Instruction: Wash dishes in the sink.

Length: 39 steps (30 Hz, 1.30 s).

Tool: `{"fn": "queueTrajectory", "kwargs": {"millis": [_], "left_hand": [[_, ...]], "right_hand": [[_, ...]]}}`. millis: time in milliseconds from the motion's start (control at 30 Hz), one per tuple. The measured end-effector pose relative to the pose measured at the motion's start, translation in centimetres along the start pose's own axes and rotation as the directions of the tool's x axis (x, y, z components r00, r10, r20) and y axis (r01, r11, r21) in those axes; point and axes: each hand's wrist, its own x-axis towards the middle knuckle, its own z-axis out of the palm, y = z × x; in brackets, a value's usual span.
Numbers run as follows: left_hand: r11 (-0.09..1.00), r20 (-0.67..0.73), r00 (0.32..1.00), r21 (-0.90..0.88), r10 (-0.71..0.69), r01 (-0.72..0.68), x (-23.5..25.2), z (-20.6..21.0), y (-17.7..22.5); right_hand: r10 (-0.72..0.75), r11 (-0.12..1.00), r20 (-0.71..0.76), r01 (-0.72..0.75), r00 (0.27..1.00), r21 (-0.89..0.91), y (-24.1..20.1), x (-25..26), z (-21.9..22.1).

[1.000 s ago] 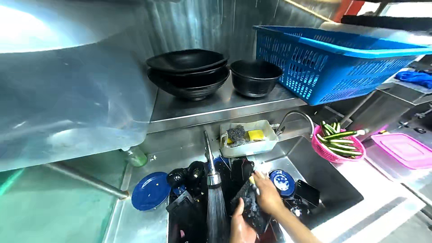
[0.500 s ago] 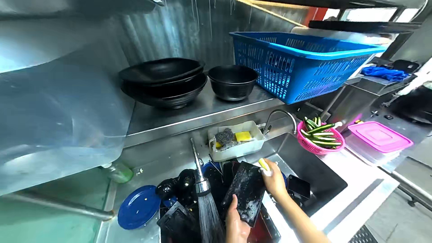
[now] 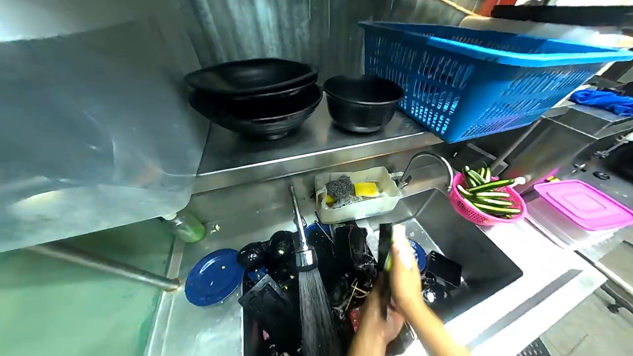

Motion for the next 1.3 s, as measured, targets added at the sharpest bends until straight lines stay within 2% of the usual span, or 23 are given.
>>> {"fn": "queueTrajectory", "kwargs": {"millis": [67, 100, 167, 267, 333, 400, 467, 500, 567, 633, 700, 800, 867, 967, 1067, 1133, 1200, 1300], "left_hand": [[0.988, 0.09, 0.986, -0.052, -0.143, 0.148, 1.2, -1.7, -1.1], [0.982, 0.14, 0.975, -0.052, -0.172, 0.181, 1.5, -2.5, -1.3], [0.985, 0.133, 0.977, -0.029, -0.167, 0.172, 1.8, -2.8, -0.9], [0.998, 0.018, 0.999, 0.056, -0.031, 0.03, 1.8, -2.1, 0.1], [0.975, -0.159, 0.978, 0.2, 0.132, -0.099, 2.3, -1.6, 0.3], [0.942, -0.34, 0.907, 0.302, 0.248, -0.145, 2.7, -1.2, 0.2], [0.897, -0.448, 0.825, 0.417, 0.344, -0.147, 3.8, -0.6, -0.3], [0.869, -0.457, 0.803, 0.472, 0.383, -0.147, 4.1, -0.2, -0.8], [0.792, -0.357, 0.834, 0.593, 0.421, -0.146, 3.9, 0.6, -1.7], [0.726, -0.268, 0.872, 0.675, 0.409, -0.133, 3.4, 0.8, -1.5], [0.795, -0.287, 0.865, 0.577, 0.411, -0.187, 3.3, -0.4, 0.2], [0.935, -0.494, 0.796, 0.237, 0.351, -0.265, 3.2, -2.9, 4.4], [0.949, -0.56, 0.783, 0.02, 0.27, -0.313, 2.9, -3.7, 5.9], [0.922, -0.594, 0.77, -0.121, 0.231, -0.369, 2.8, -4.2, 6.8], [0.869, -0.572, 0.787, -0.242, 0.232, -0.432, 2.6, -5.3, 7.9], [0.846, -0.609, 0.756, -0.251, 0.24, -0.471, 2.9, -6.0, 7.9], [0.842, -0.634, 0.73, -0.224, 0.257, -0.491, 3.2, -6.6, 8.1], [0.853, -0.643, 0.683, -0.086, 0.348, -0.515, 3.5, -6.8, 9.0]], "right_hand": [[0.112, 0.979, -0.087, -0.096, 0.99, 0.18, -1.1, 3.4, 0.3], [0.197, 0.95, -0.085, -0.169, 0.977, 0.263, -0.9, 4.1, 0.5], [0.337, 0.899, -0.04, -0.308, 0.941, 0.312, 1.0, 3.7, 0.6], [0.49, 0.838, 0.068, -0.491, 0.869, 0.237, 5.4, 0.5, 0.0], [0.533, 0.798, 0.147, -0.553, 0.833, 0.24, 6.7, -1.9, -0.7], [0.515, 0.797, 0.15, -0.536, 0.844, 0.28, 6.8, -4.1, -1.4], [0.374, 0.876, 0.119, -0.392, 0.92, 0.282, 6.5, -4.8, -2.0], [0.305, 0.915, 0.093, -0.319, 0.948, 0.247, 6.7, -4.3, -2.5], [0.281, 0.937, -0.015, -0.271, 0.96, 0.219, 7.2, -2.2, -3.7], [0.386, 0.867, -0.112, -0.318, 0.916, 0.384, 7.8, 1.0, -5.7], [0.513, 0.753, -0.11, -0.385, 0.851, 0.534, 9.1, 4.5, -8.7], [0.675, 0.63, -0.163, -0.447, 0.72, 0.635, 14.3, 8.8, -11.7], [0.757, 0.558, -0.162, -0.497, 0.633, 0.665, 18.7, 10.8, -12.4], [0.812, 0.488, -0.13, -0.54, 0.57, 0.686, 23.1, 12.5, -11.9], [0.818, 0.44, -0.113, -0.488, 0.564, 0.754, 25.9, 13.4, -11.3], [0.816, 0.455, -0.147, -0.463, 0.559, 0.76, 27.1, 13.4, -11.1], [0.823, 0.475, -0.166, -0.498, 0.544, 0.725, 26.8, 13.1, -11.0], [0.759, 0.562, -0.153, -0.52, 0.632, 0.643, 23.9, 12.4, -11.3]]}}
